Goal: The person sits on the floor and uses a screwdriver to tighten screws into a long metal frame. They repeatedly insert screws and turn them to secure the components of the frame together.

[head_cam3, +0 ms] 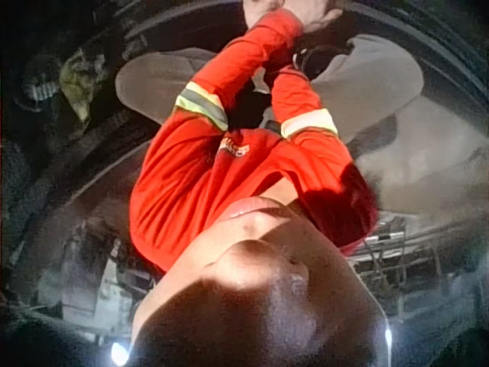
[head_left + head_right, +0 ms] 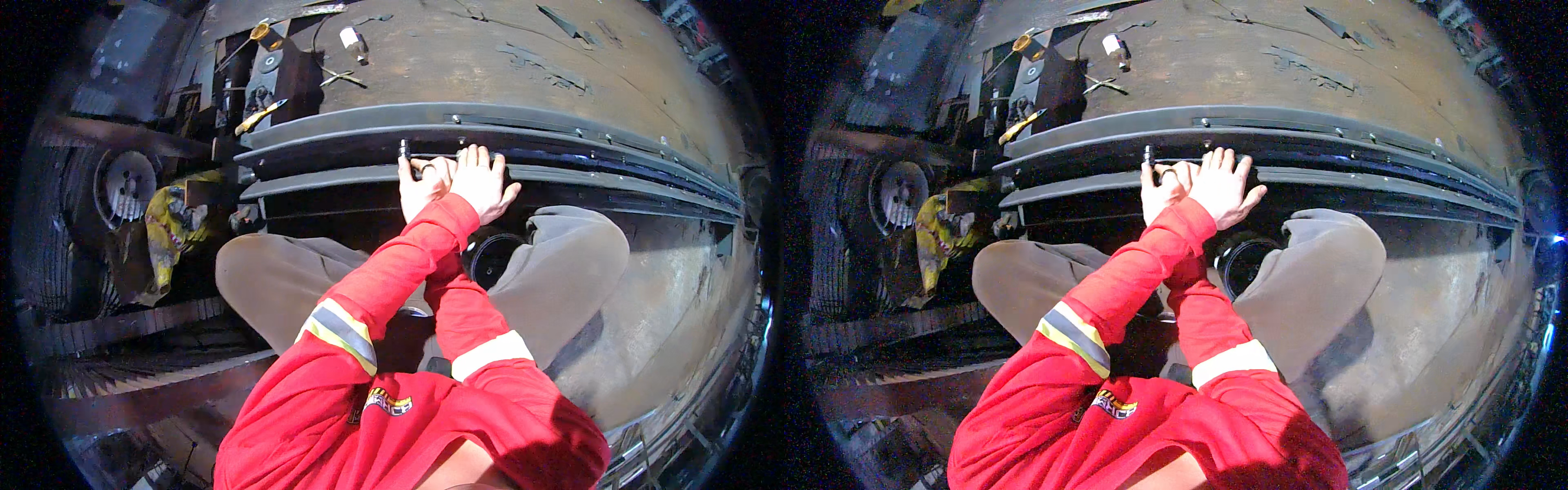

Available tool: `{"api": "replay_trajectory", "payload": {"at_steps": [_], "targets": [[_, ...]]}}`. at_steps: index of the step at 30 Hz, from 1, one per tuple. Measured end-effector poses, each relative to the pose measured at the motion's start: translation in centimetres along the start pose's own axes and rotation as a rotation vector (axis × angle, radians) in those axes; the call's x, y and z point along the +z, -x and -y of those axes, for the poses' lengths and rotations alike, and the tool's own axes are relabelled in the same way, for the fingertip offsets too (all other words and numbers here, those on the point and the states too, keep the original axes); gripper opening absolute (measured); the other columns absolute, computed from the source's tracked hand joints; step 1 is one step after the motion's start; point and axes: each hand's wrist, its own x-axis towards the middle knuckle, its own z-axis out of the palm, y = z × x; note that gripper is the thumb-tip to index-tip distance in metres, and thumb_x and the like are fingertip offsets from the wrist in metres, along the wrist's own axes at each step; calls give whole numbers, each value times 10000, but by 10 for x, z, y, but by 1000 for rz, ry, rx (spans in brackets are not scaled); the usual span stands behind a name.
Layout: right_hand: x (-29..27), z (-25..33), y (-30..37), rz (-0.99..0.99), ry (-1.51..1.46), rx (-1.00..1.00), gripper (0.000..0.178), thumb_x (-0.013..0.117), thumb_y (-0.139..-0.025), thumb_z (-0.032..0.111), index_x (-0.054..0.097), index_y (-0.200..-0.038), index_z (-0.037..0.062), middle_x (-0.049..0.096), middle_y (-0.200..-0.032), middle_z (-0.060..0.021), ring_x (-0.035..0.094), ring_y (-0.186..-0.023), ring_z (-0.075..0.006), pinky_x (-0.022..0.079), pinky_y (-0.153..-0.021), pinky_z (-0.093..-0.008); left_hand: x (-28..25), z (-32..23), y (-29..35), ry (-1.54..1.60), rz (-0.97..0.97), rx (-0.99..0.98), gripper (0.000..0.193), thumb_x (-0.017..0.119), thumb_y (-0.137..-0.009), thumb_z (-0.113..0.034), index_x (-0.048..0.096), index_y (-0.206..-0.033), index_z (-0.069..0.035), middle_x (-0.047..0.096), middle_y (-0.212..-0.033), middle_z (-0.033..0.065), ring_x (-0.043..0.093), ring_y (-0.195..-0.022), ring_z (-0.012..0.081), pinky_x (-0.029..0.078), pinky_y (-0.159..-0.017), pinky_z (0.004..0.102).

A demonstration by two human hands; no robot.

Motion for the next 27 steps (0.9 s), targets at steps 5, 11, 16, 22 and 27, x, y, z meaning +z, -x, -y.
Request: {"api": "replay_trajectory", "payload": {"at_steps": [5, 11, 16, 22, 27], "targets": [[-6, 8, -2, 226, 38, 192, 361, 671, -802, 452, 715, -899, 107, 602, -941, -97, 507, -1032, -286, 390, -931, -409, 1, 7, -18, -12, 117, -69, 455, 474, -891, -404, 596, -1079, -8, 614, -967, 233, 565, -988, 379, 399, -939, 488], [13, 9, -1, 170, 178, 194, 348, 683, -778, 466, 716, -879, 135, 600, -969, -93, 511, -1033, -302, 386, -913, -454, -17, 14, -52, -120, 383, -97, 254, 551, -835, -215, 617, -1031, -66, 683, -891, 153, 668, -847, 332, 509, -770, 448], [17, 9, 1, 140, 193, 181, 349, 682, -778, 468, 715, -877, 134, 599, -966, -95, 510, -1033, -304, 383, -913, -457, -21, 23, -59, -115, 243, 62, 150, 571, -813, -163, 660, -879, -60, 673, -842, 171, 668, -810, 343, 527, -683, 437], [14, 4, -2, 137, 211, 170, 351, 681, -778, 470, 715, -874, 134, 597, -962, -98, 508, -1032, -307, 380, -914, -461, -34, 14, -58, -91, 259, 104, 160, 563, -795, -155, 663, -870, -55, 677, -835, 171, 670, -782, 343, 526, -673, 445], [11, 7, -1, 187, 193, 161, 370, 668, -783, 490, 716, -910, 145, 590, -973, -110, 502, -1037, -317, 367, -924, -465, -19, 8, -60, -191, 398, -98, 165, 549, -808, -157, 697, -835, -87, 695, -843, 128, 682, -796, 305, 538, -663, 412]]}}
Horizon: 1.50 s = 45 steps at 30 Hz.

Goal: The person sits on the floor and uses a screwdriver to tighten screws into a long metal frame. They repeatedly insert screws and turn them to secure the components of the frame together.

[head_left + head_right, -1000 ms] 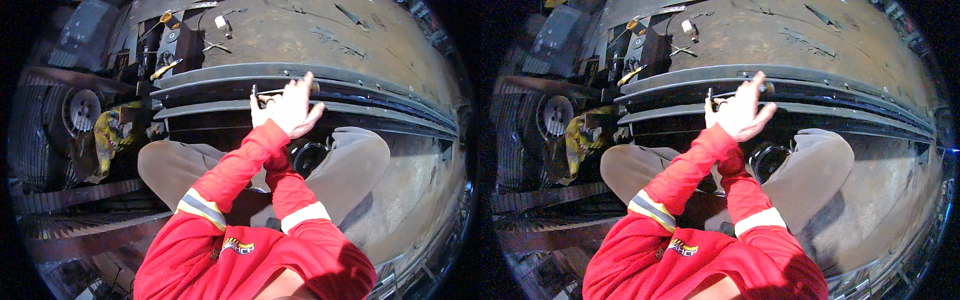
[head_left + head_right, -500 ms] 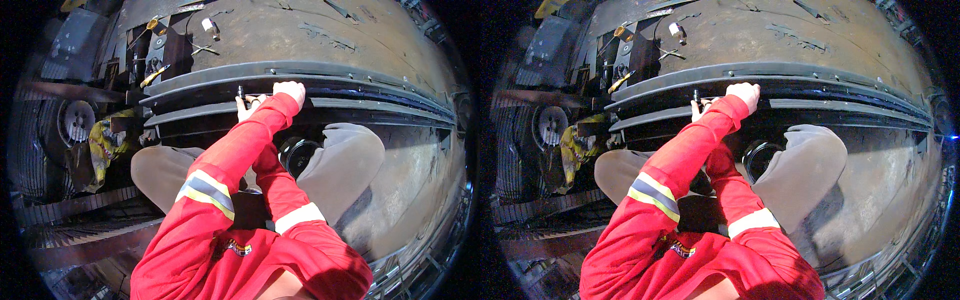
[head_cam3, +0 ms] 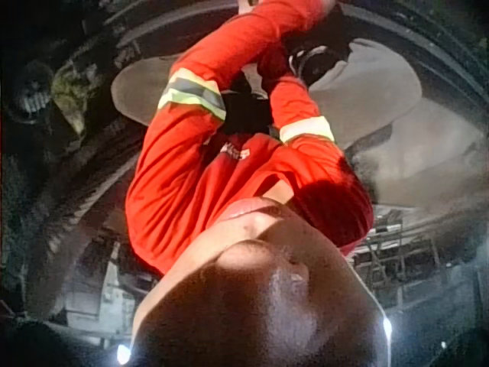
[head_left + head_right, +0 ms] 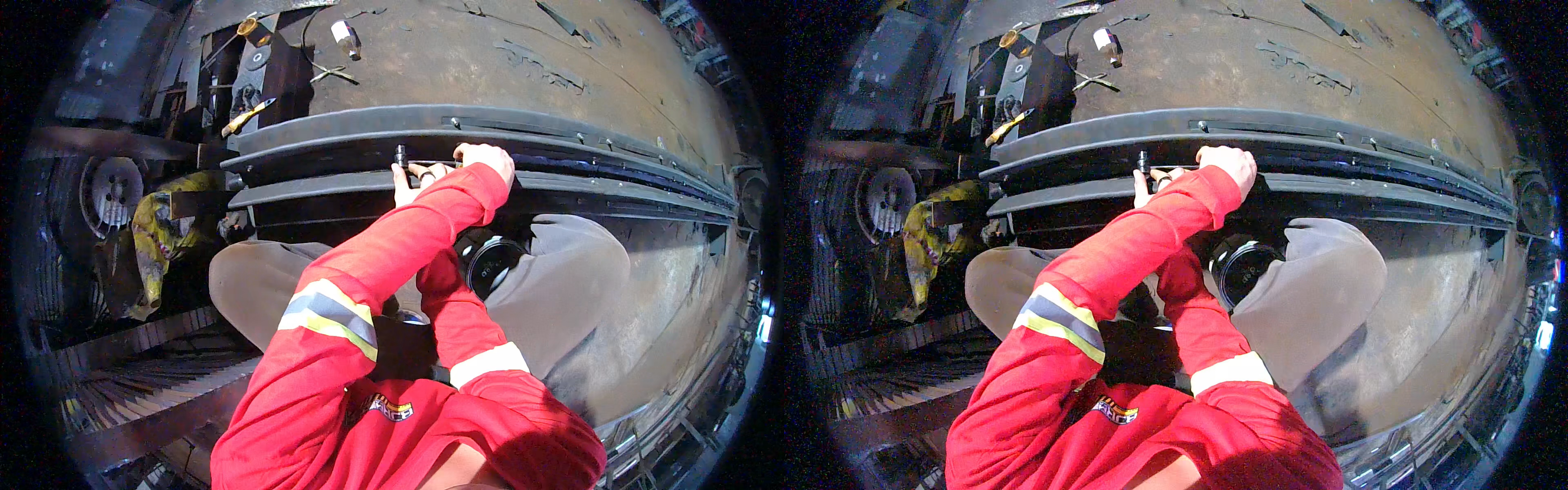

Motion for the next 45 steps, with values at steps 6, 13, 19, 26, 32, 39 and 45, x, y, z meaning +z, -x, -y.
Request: {"api": "replay_trajectory", "payload": {"at_steps": [6, 13, 19, 26, 32, 39, 45], "targets": [[5, 1, -4, 111, -90, 132, 416, 643, -810, 492, 699, -1007, 130, 592, -1063, -154, 493, -1066, -332, 357, -949, -455, -11, 14, -2, 51, -132, 333, 109, 625, -711, -114, 696, -790, -88, 679, -797, 142, 678, -789, 328, 541, -652, 414], [25, -17, -8, -102, -100, 9, 405, 693, -771, 443, 697, -961, 85, 622, -1003, -153, 551, -983, -304, 372, -936, -421, -85, 20, 35, 395, -516, 304, 396, 657, -678, -89, 537, -1056, -80, 618, -955, 153, 632, -841, 310, 530, -655, 430], [-4, -6, -10, -249, -210, -236, 231, 811, -653, 290, 699, -696, 93, 536, -707, 1, 513, -841, -235, 336, -887, -405, -108, 156, 118, 1277, -945, -58, 500, 561, -848, 14, 401, -1318, -44, 553, -1073, 143, 632, -813, 214, 585, -679, 336], [-4, -8, -17, -142, -123, -220, 285, 815, -643, 371, 733, -700, 104, 536, -639, 12, 517, -783, -192, 338, -856, -400, 6, 207, 146, 1616, -1117, -589, 457, 560, -803, 61, 358, -1208, -3, 482, -1012, 161, 643, -756, 247, 608, -583, 335], [-13, -12, -26, 71, -185, -128, 261, 821, -632, 343, 719, -674, 106, 595, -649, -7, 552, -768, -226, 365, -820, -406, 17, 202, 139, 1653, -1075, -625, 457, 587, -833, 25, 351, -1222, -11, 535, -996, 157, 651, -793, 254, 606, -612, 368], [-15, -8, -31, 67, -253, -142, 257, 836, -640, 255, 666, -619, 63, 601, -587, -58, 551, -602, -217, 403, -649, -369, 17, 203, 141, 1645, -999, -661, 471, 619, -838, -2, 350, -1225, -5, 548, -979, 155, 655, -777, 240, 602, -621, 360], [-13, -8, -26, 3, -255, -185, 214, 838, -618, 232, 680, -649, 92, 516, -635, 7, 502, -692, -194, 358, -741, -358, 13, 203, 140, 1660, -961, -721, 499, 639, -838, -21, 341, -1236, 13, 545, -973, 145, 641, -792, 225, 601, -665, 365]]}}
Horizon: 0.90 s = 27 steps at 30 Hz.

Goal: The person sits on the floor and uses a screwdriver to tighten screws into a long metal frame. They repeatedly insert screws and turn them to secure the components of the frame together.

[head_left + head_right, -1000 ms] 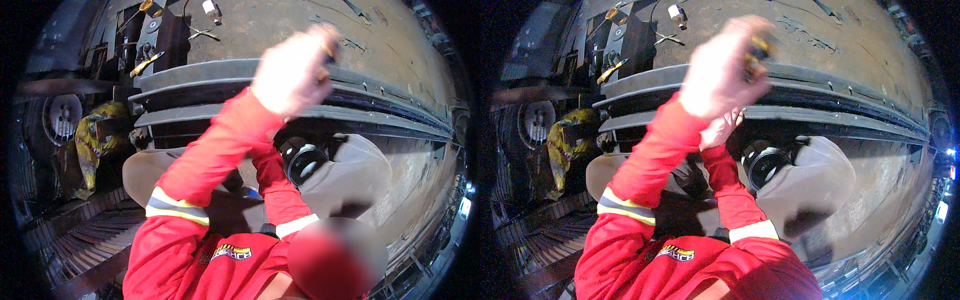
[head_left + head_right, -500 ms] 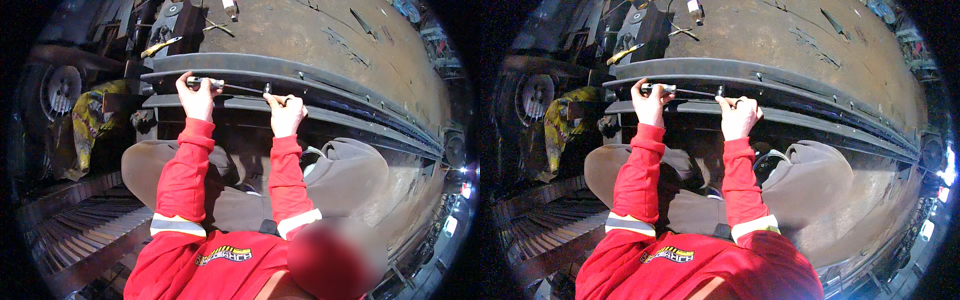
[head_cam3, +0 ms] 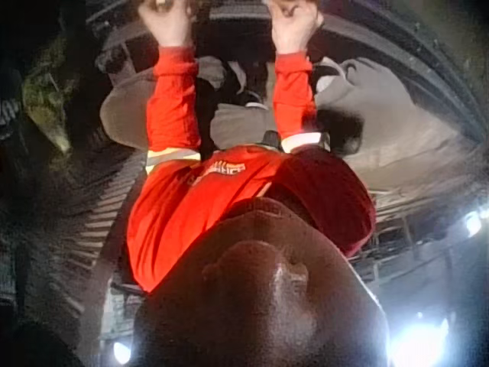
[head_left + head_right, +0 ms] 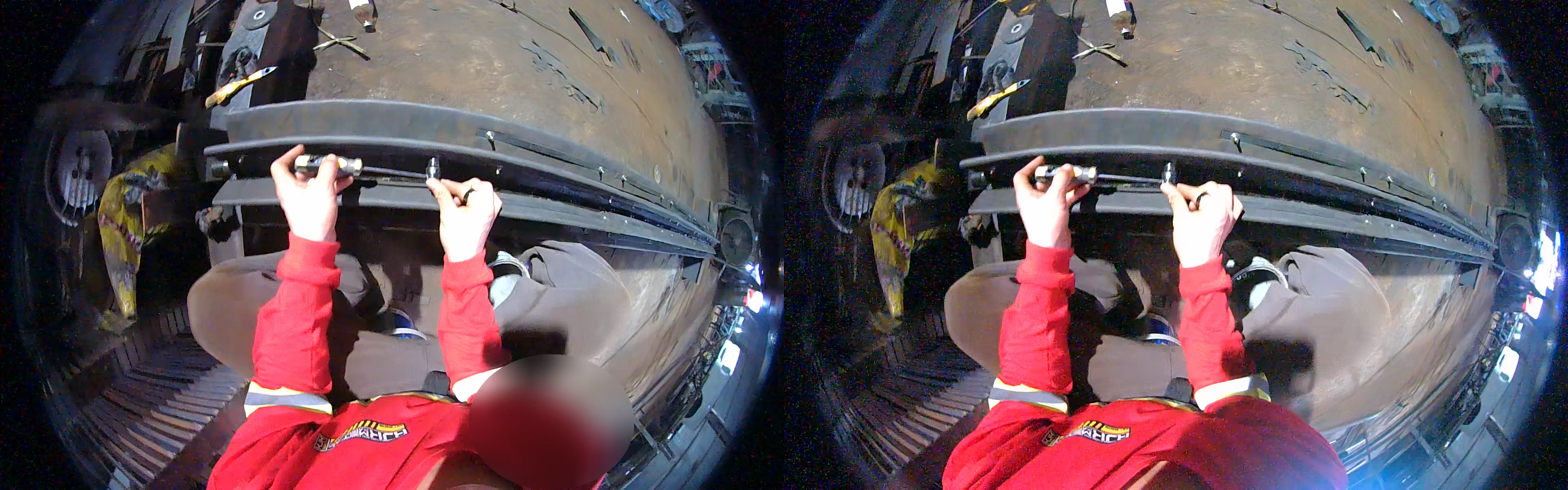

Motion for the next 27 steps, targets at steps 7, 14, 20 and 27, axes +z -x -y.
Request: {"api": "replay_trajectory", "payload": {"at_steps": [7, 14, 20, 27], "targets": [[-3, 6, -2, 2, 147, -164, 251, 851, -576, 169, 720, -771, 78, 462, -655, 9, 506, -731, -188, 354, -784, -364, 12, -3, 17, -78, -126, -74, 477, 630, -836, -11, 381, -1242, 10, 542, -974, 125, 622, -815, 210, 600, -680, 351], [-2, 7, -8, 48, 104, -74, 280, 848, -510, 103, 712, -754, 88, 497, -642, 14, 501, -712, -179, 357, -747, -348, 21, -9, 12, -178, -216, -61, 424, 577, -858, -31, 426, -1254, -25, 597, -948, 113, 619, -778, 168, 553, -669, 304], [1, 4, -12, 8, 60, -81, 310, 846, -502, 87, 706, -778, 98, 496, -633, 25, 472, -671, -185, 355, -708, -338, 52, -29, 32, -195, -158, 159, 465, 512, -846, 46, 366, -1282, -27, 582, -1010, 165, 611, -932, 290, 507, -866, 453], [-8, -8, -6, 108, 105, -131, 328, 853, -587, 168, 694, -873, 155, 495, -647, 53, 523, -684, -167, 353, -710, -373, 89, -22, 56, -326, 112, 612, 706, 572, -803, -99, 193, -1397, -53, 529, -1117, 260, 601, -948, 342, 505, -854, 477]]}}
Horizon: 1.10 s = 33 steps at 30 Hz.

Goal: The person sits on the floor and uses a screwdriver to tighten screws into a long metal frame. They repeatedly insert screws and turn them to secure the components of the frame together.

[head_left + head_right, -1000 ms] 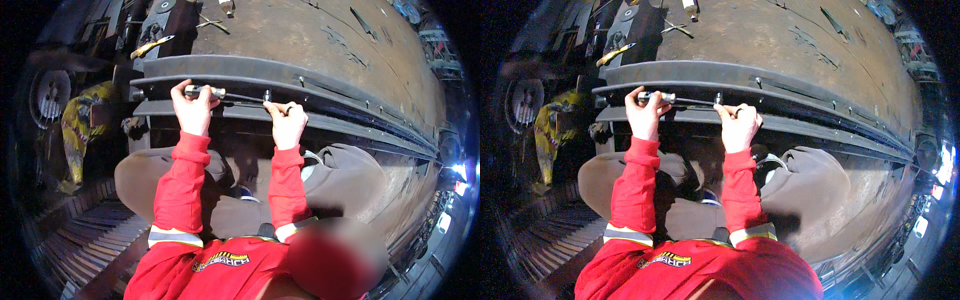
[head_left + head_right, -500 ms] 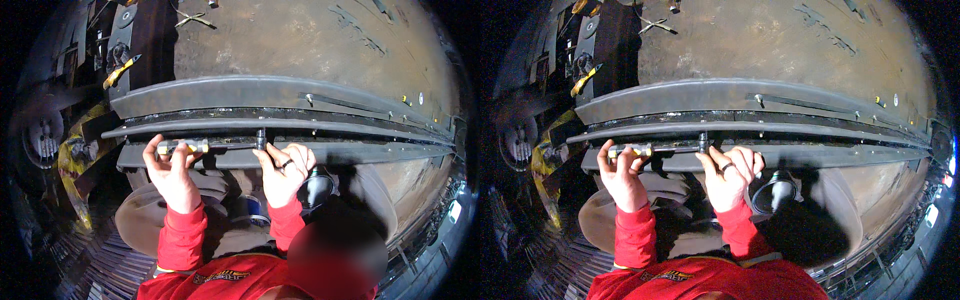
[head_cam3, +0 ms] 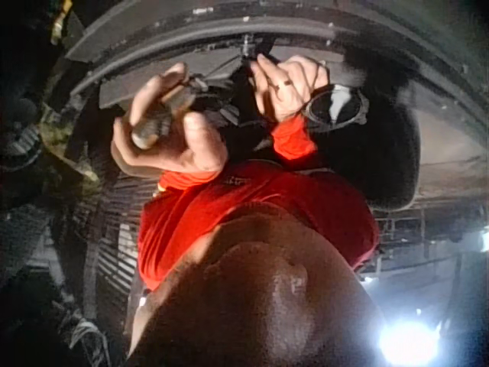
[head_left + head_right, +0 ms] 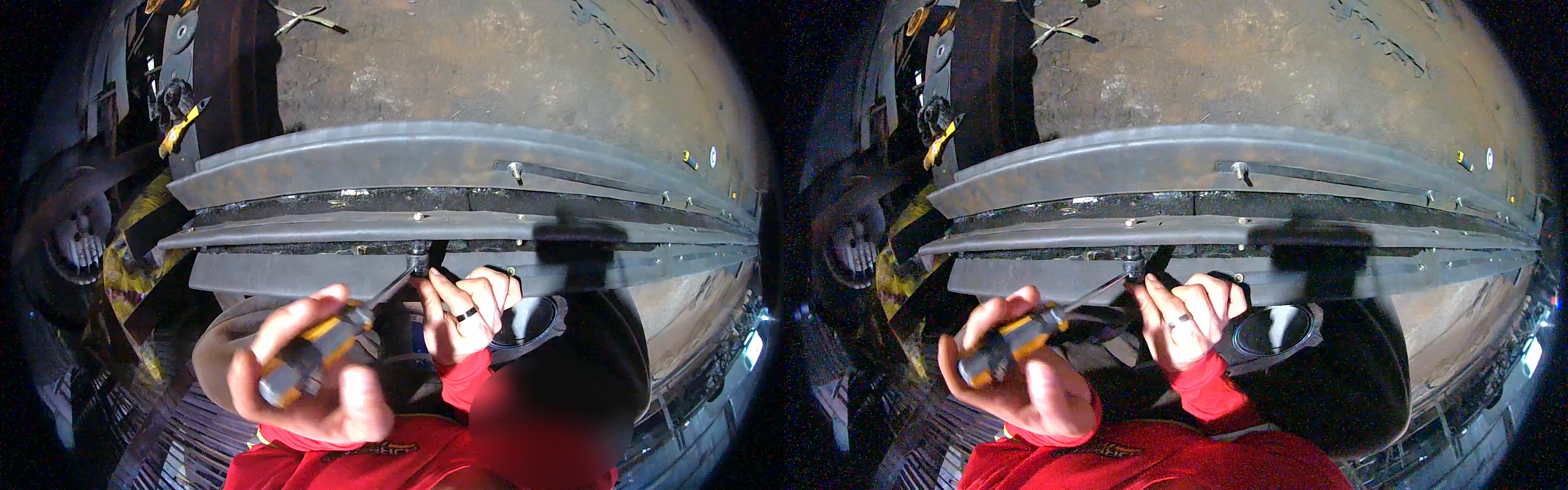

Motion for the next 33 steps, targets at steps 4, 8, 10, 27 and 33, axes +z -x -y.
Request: {"api": "replay_trajectory", "payload": {"at_steps": [4, 8, 10, 27, 33], "targets": [[-1, -4, 4, 32, 36, -32, 320, 834, -605, 198, 698, -892, 161, 502, -666, 55, 530, -717, -168, 356, -712, -372, 30, -3, 12, 81, 315, 199, 676, 645, -753, -194, 322, -1329, -48, 542, -1109, 234, 575, -911, 340, 482, -807, 478], [-6, -6, 2, 37, 43, -23, 305, 814, -638, 259, 703, -904, 159, 538, -694, 27, 544, -733, -191, 374, -716, -391, 62, 2, 22, 322, 698, -14, 528, 652, -718, -211, 552, -1177, 29, 541, -1101, 189, 532, -881, 317, 434, -757, 457], [-6, -5, 0, 35, 48, -6, 303, 804, -655, 289, 706, -910, 157, 556, -708, 13, 550, -741, -203, 383, -718, -400, 78, 13, 18, 128, 889, 201, 476, 623, -761, -222, 583, -1181, -4, 537, -1108, 201, 530, -895, 331, 431, -792, 451], [-4, 21, 3, 274, 178, 445, 458, 652, -760, 589, 734, -926, 171, 644, -795, -126, 607, -820, -299, 458, -742, -432, 129, 6, 46, -899, 1207, 341, 426, 628, -729, -169, 566, -1138, -66, 617, -801, 136, 640, -751, 284, 502, -650, 376], [-1, 25, 2, 292, 350, 321, 489, 622, -796, 568, 729, -987, 131, 621, -929, -117, 551, -978, -313, 416, -871, -451, 120, -9, 23, -667, 1122, 468, 330, 645, -675, -78, 565, -992, -36, 615, -809, 158, 653, -751, 302, 530, -584, 402]]}}
